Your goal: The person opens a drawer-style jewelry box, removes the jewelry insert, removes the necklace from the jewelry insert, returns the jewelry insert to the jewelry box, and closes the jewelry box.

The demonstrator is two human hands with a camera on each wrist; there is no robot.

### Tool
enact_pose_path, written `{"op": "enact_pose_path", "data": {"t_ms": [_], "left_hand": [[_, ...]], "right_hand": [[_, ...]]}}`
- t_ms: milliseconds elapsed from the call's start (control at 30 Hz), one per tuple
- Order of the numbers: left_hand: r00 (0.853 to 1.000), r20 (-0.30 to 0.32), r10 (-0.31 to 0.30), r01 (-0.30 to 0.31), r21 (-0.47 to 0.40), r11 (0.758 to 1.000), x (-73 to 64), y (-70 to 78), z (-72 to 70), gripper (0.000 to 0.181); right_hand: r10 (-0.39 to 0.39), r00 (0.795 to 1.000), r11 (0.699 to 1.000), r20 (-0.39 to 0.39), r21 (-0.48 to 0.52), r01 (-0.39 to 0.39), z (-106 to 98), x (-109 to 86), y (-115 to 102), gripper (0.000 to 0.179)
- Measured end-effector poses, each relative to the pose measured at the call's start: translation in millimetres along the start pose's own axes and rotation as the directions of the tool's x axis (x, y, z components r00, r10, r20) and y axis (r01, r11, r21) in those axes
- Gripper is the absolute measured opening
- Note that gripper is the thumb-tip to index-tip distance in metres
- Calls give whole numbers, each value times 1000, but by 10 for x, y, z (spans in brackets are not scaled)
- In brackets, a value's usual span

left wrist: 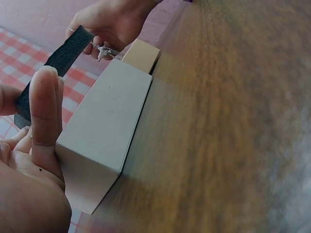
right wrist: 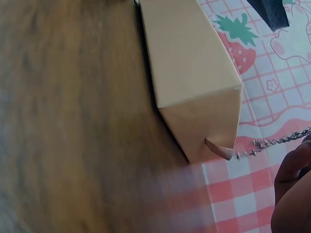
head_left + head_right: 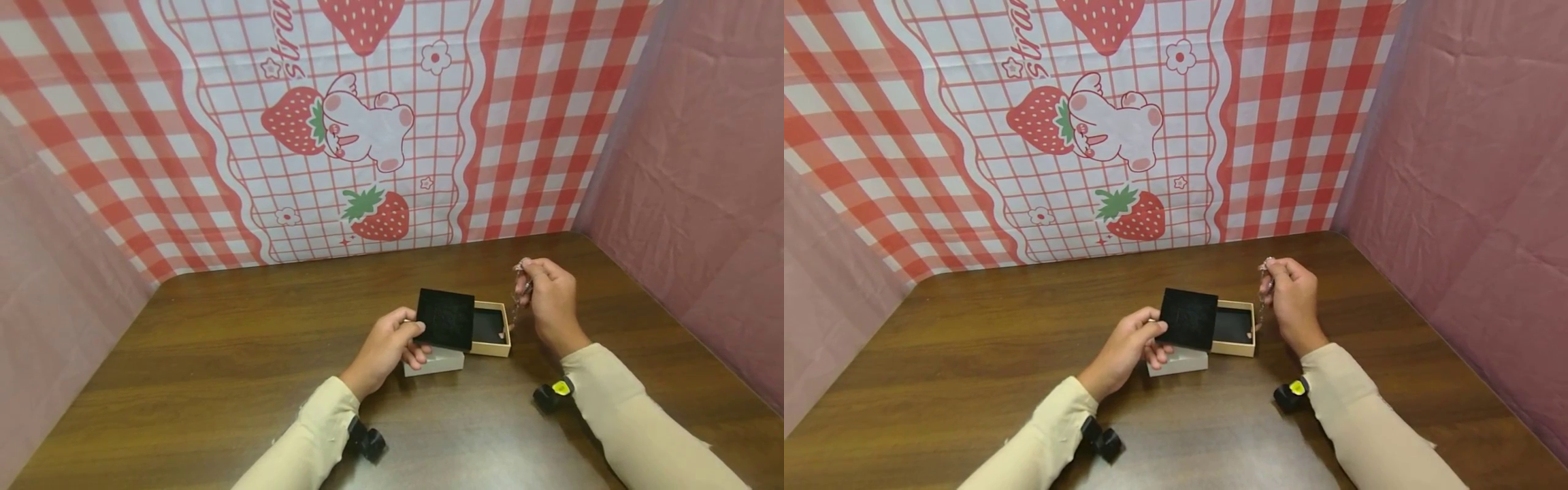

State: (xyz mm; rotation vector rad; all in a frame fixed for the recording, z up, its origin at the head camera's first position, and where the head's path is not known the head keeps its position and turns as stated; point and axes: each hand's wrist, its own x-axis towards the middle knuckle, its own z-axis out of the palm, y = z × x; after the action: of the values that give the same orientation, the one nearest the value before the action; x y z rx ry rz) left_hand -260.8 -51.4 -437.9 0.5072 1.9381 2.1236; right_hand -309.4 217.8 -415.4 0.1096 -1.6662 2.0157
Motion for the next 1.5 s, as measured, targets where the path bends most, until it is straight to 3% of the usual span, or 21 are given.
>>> {"op": "enact_pose_path", "data": {"t_ms": [433, 733, 900, 1067, 1300, 1500], "left_hand": [[1000, -6, -8, 9, 16, 1000, -8, 11, -3, 15], [1000, 0, -11, 11, 29, 1000, 4, 3, 9, 14], [1000, -2, -15, 16, 34, 999, 6, 8, 15, 15], [1000, -6, -16, 16, 37, 999, 4, 16, 20, 16], [1000, -5, -18, 19, 35, 999, 2, 16, 14, 17], [1000, -1, -16, 16, 39, 999, 5, 1, 11, 18]], "right_hand": [[52, 999, 994, 5, -99, -52, -69, 49, 16, 30], [74, 997, 992, 19, -106, -72, -121, 65, 3, 31], [102, 993, 988, 63, -127, -94, -171, 100, -8, 31], [136, 984, 977, 115, -178, -114, -236, 139, 16, 33], [189, 967, 937, 171, -325, -126, -258, 145, 56, 36], [206, 960, 929, 189, -345, -132, -275, 148, 102, 36]]}}
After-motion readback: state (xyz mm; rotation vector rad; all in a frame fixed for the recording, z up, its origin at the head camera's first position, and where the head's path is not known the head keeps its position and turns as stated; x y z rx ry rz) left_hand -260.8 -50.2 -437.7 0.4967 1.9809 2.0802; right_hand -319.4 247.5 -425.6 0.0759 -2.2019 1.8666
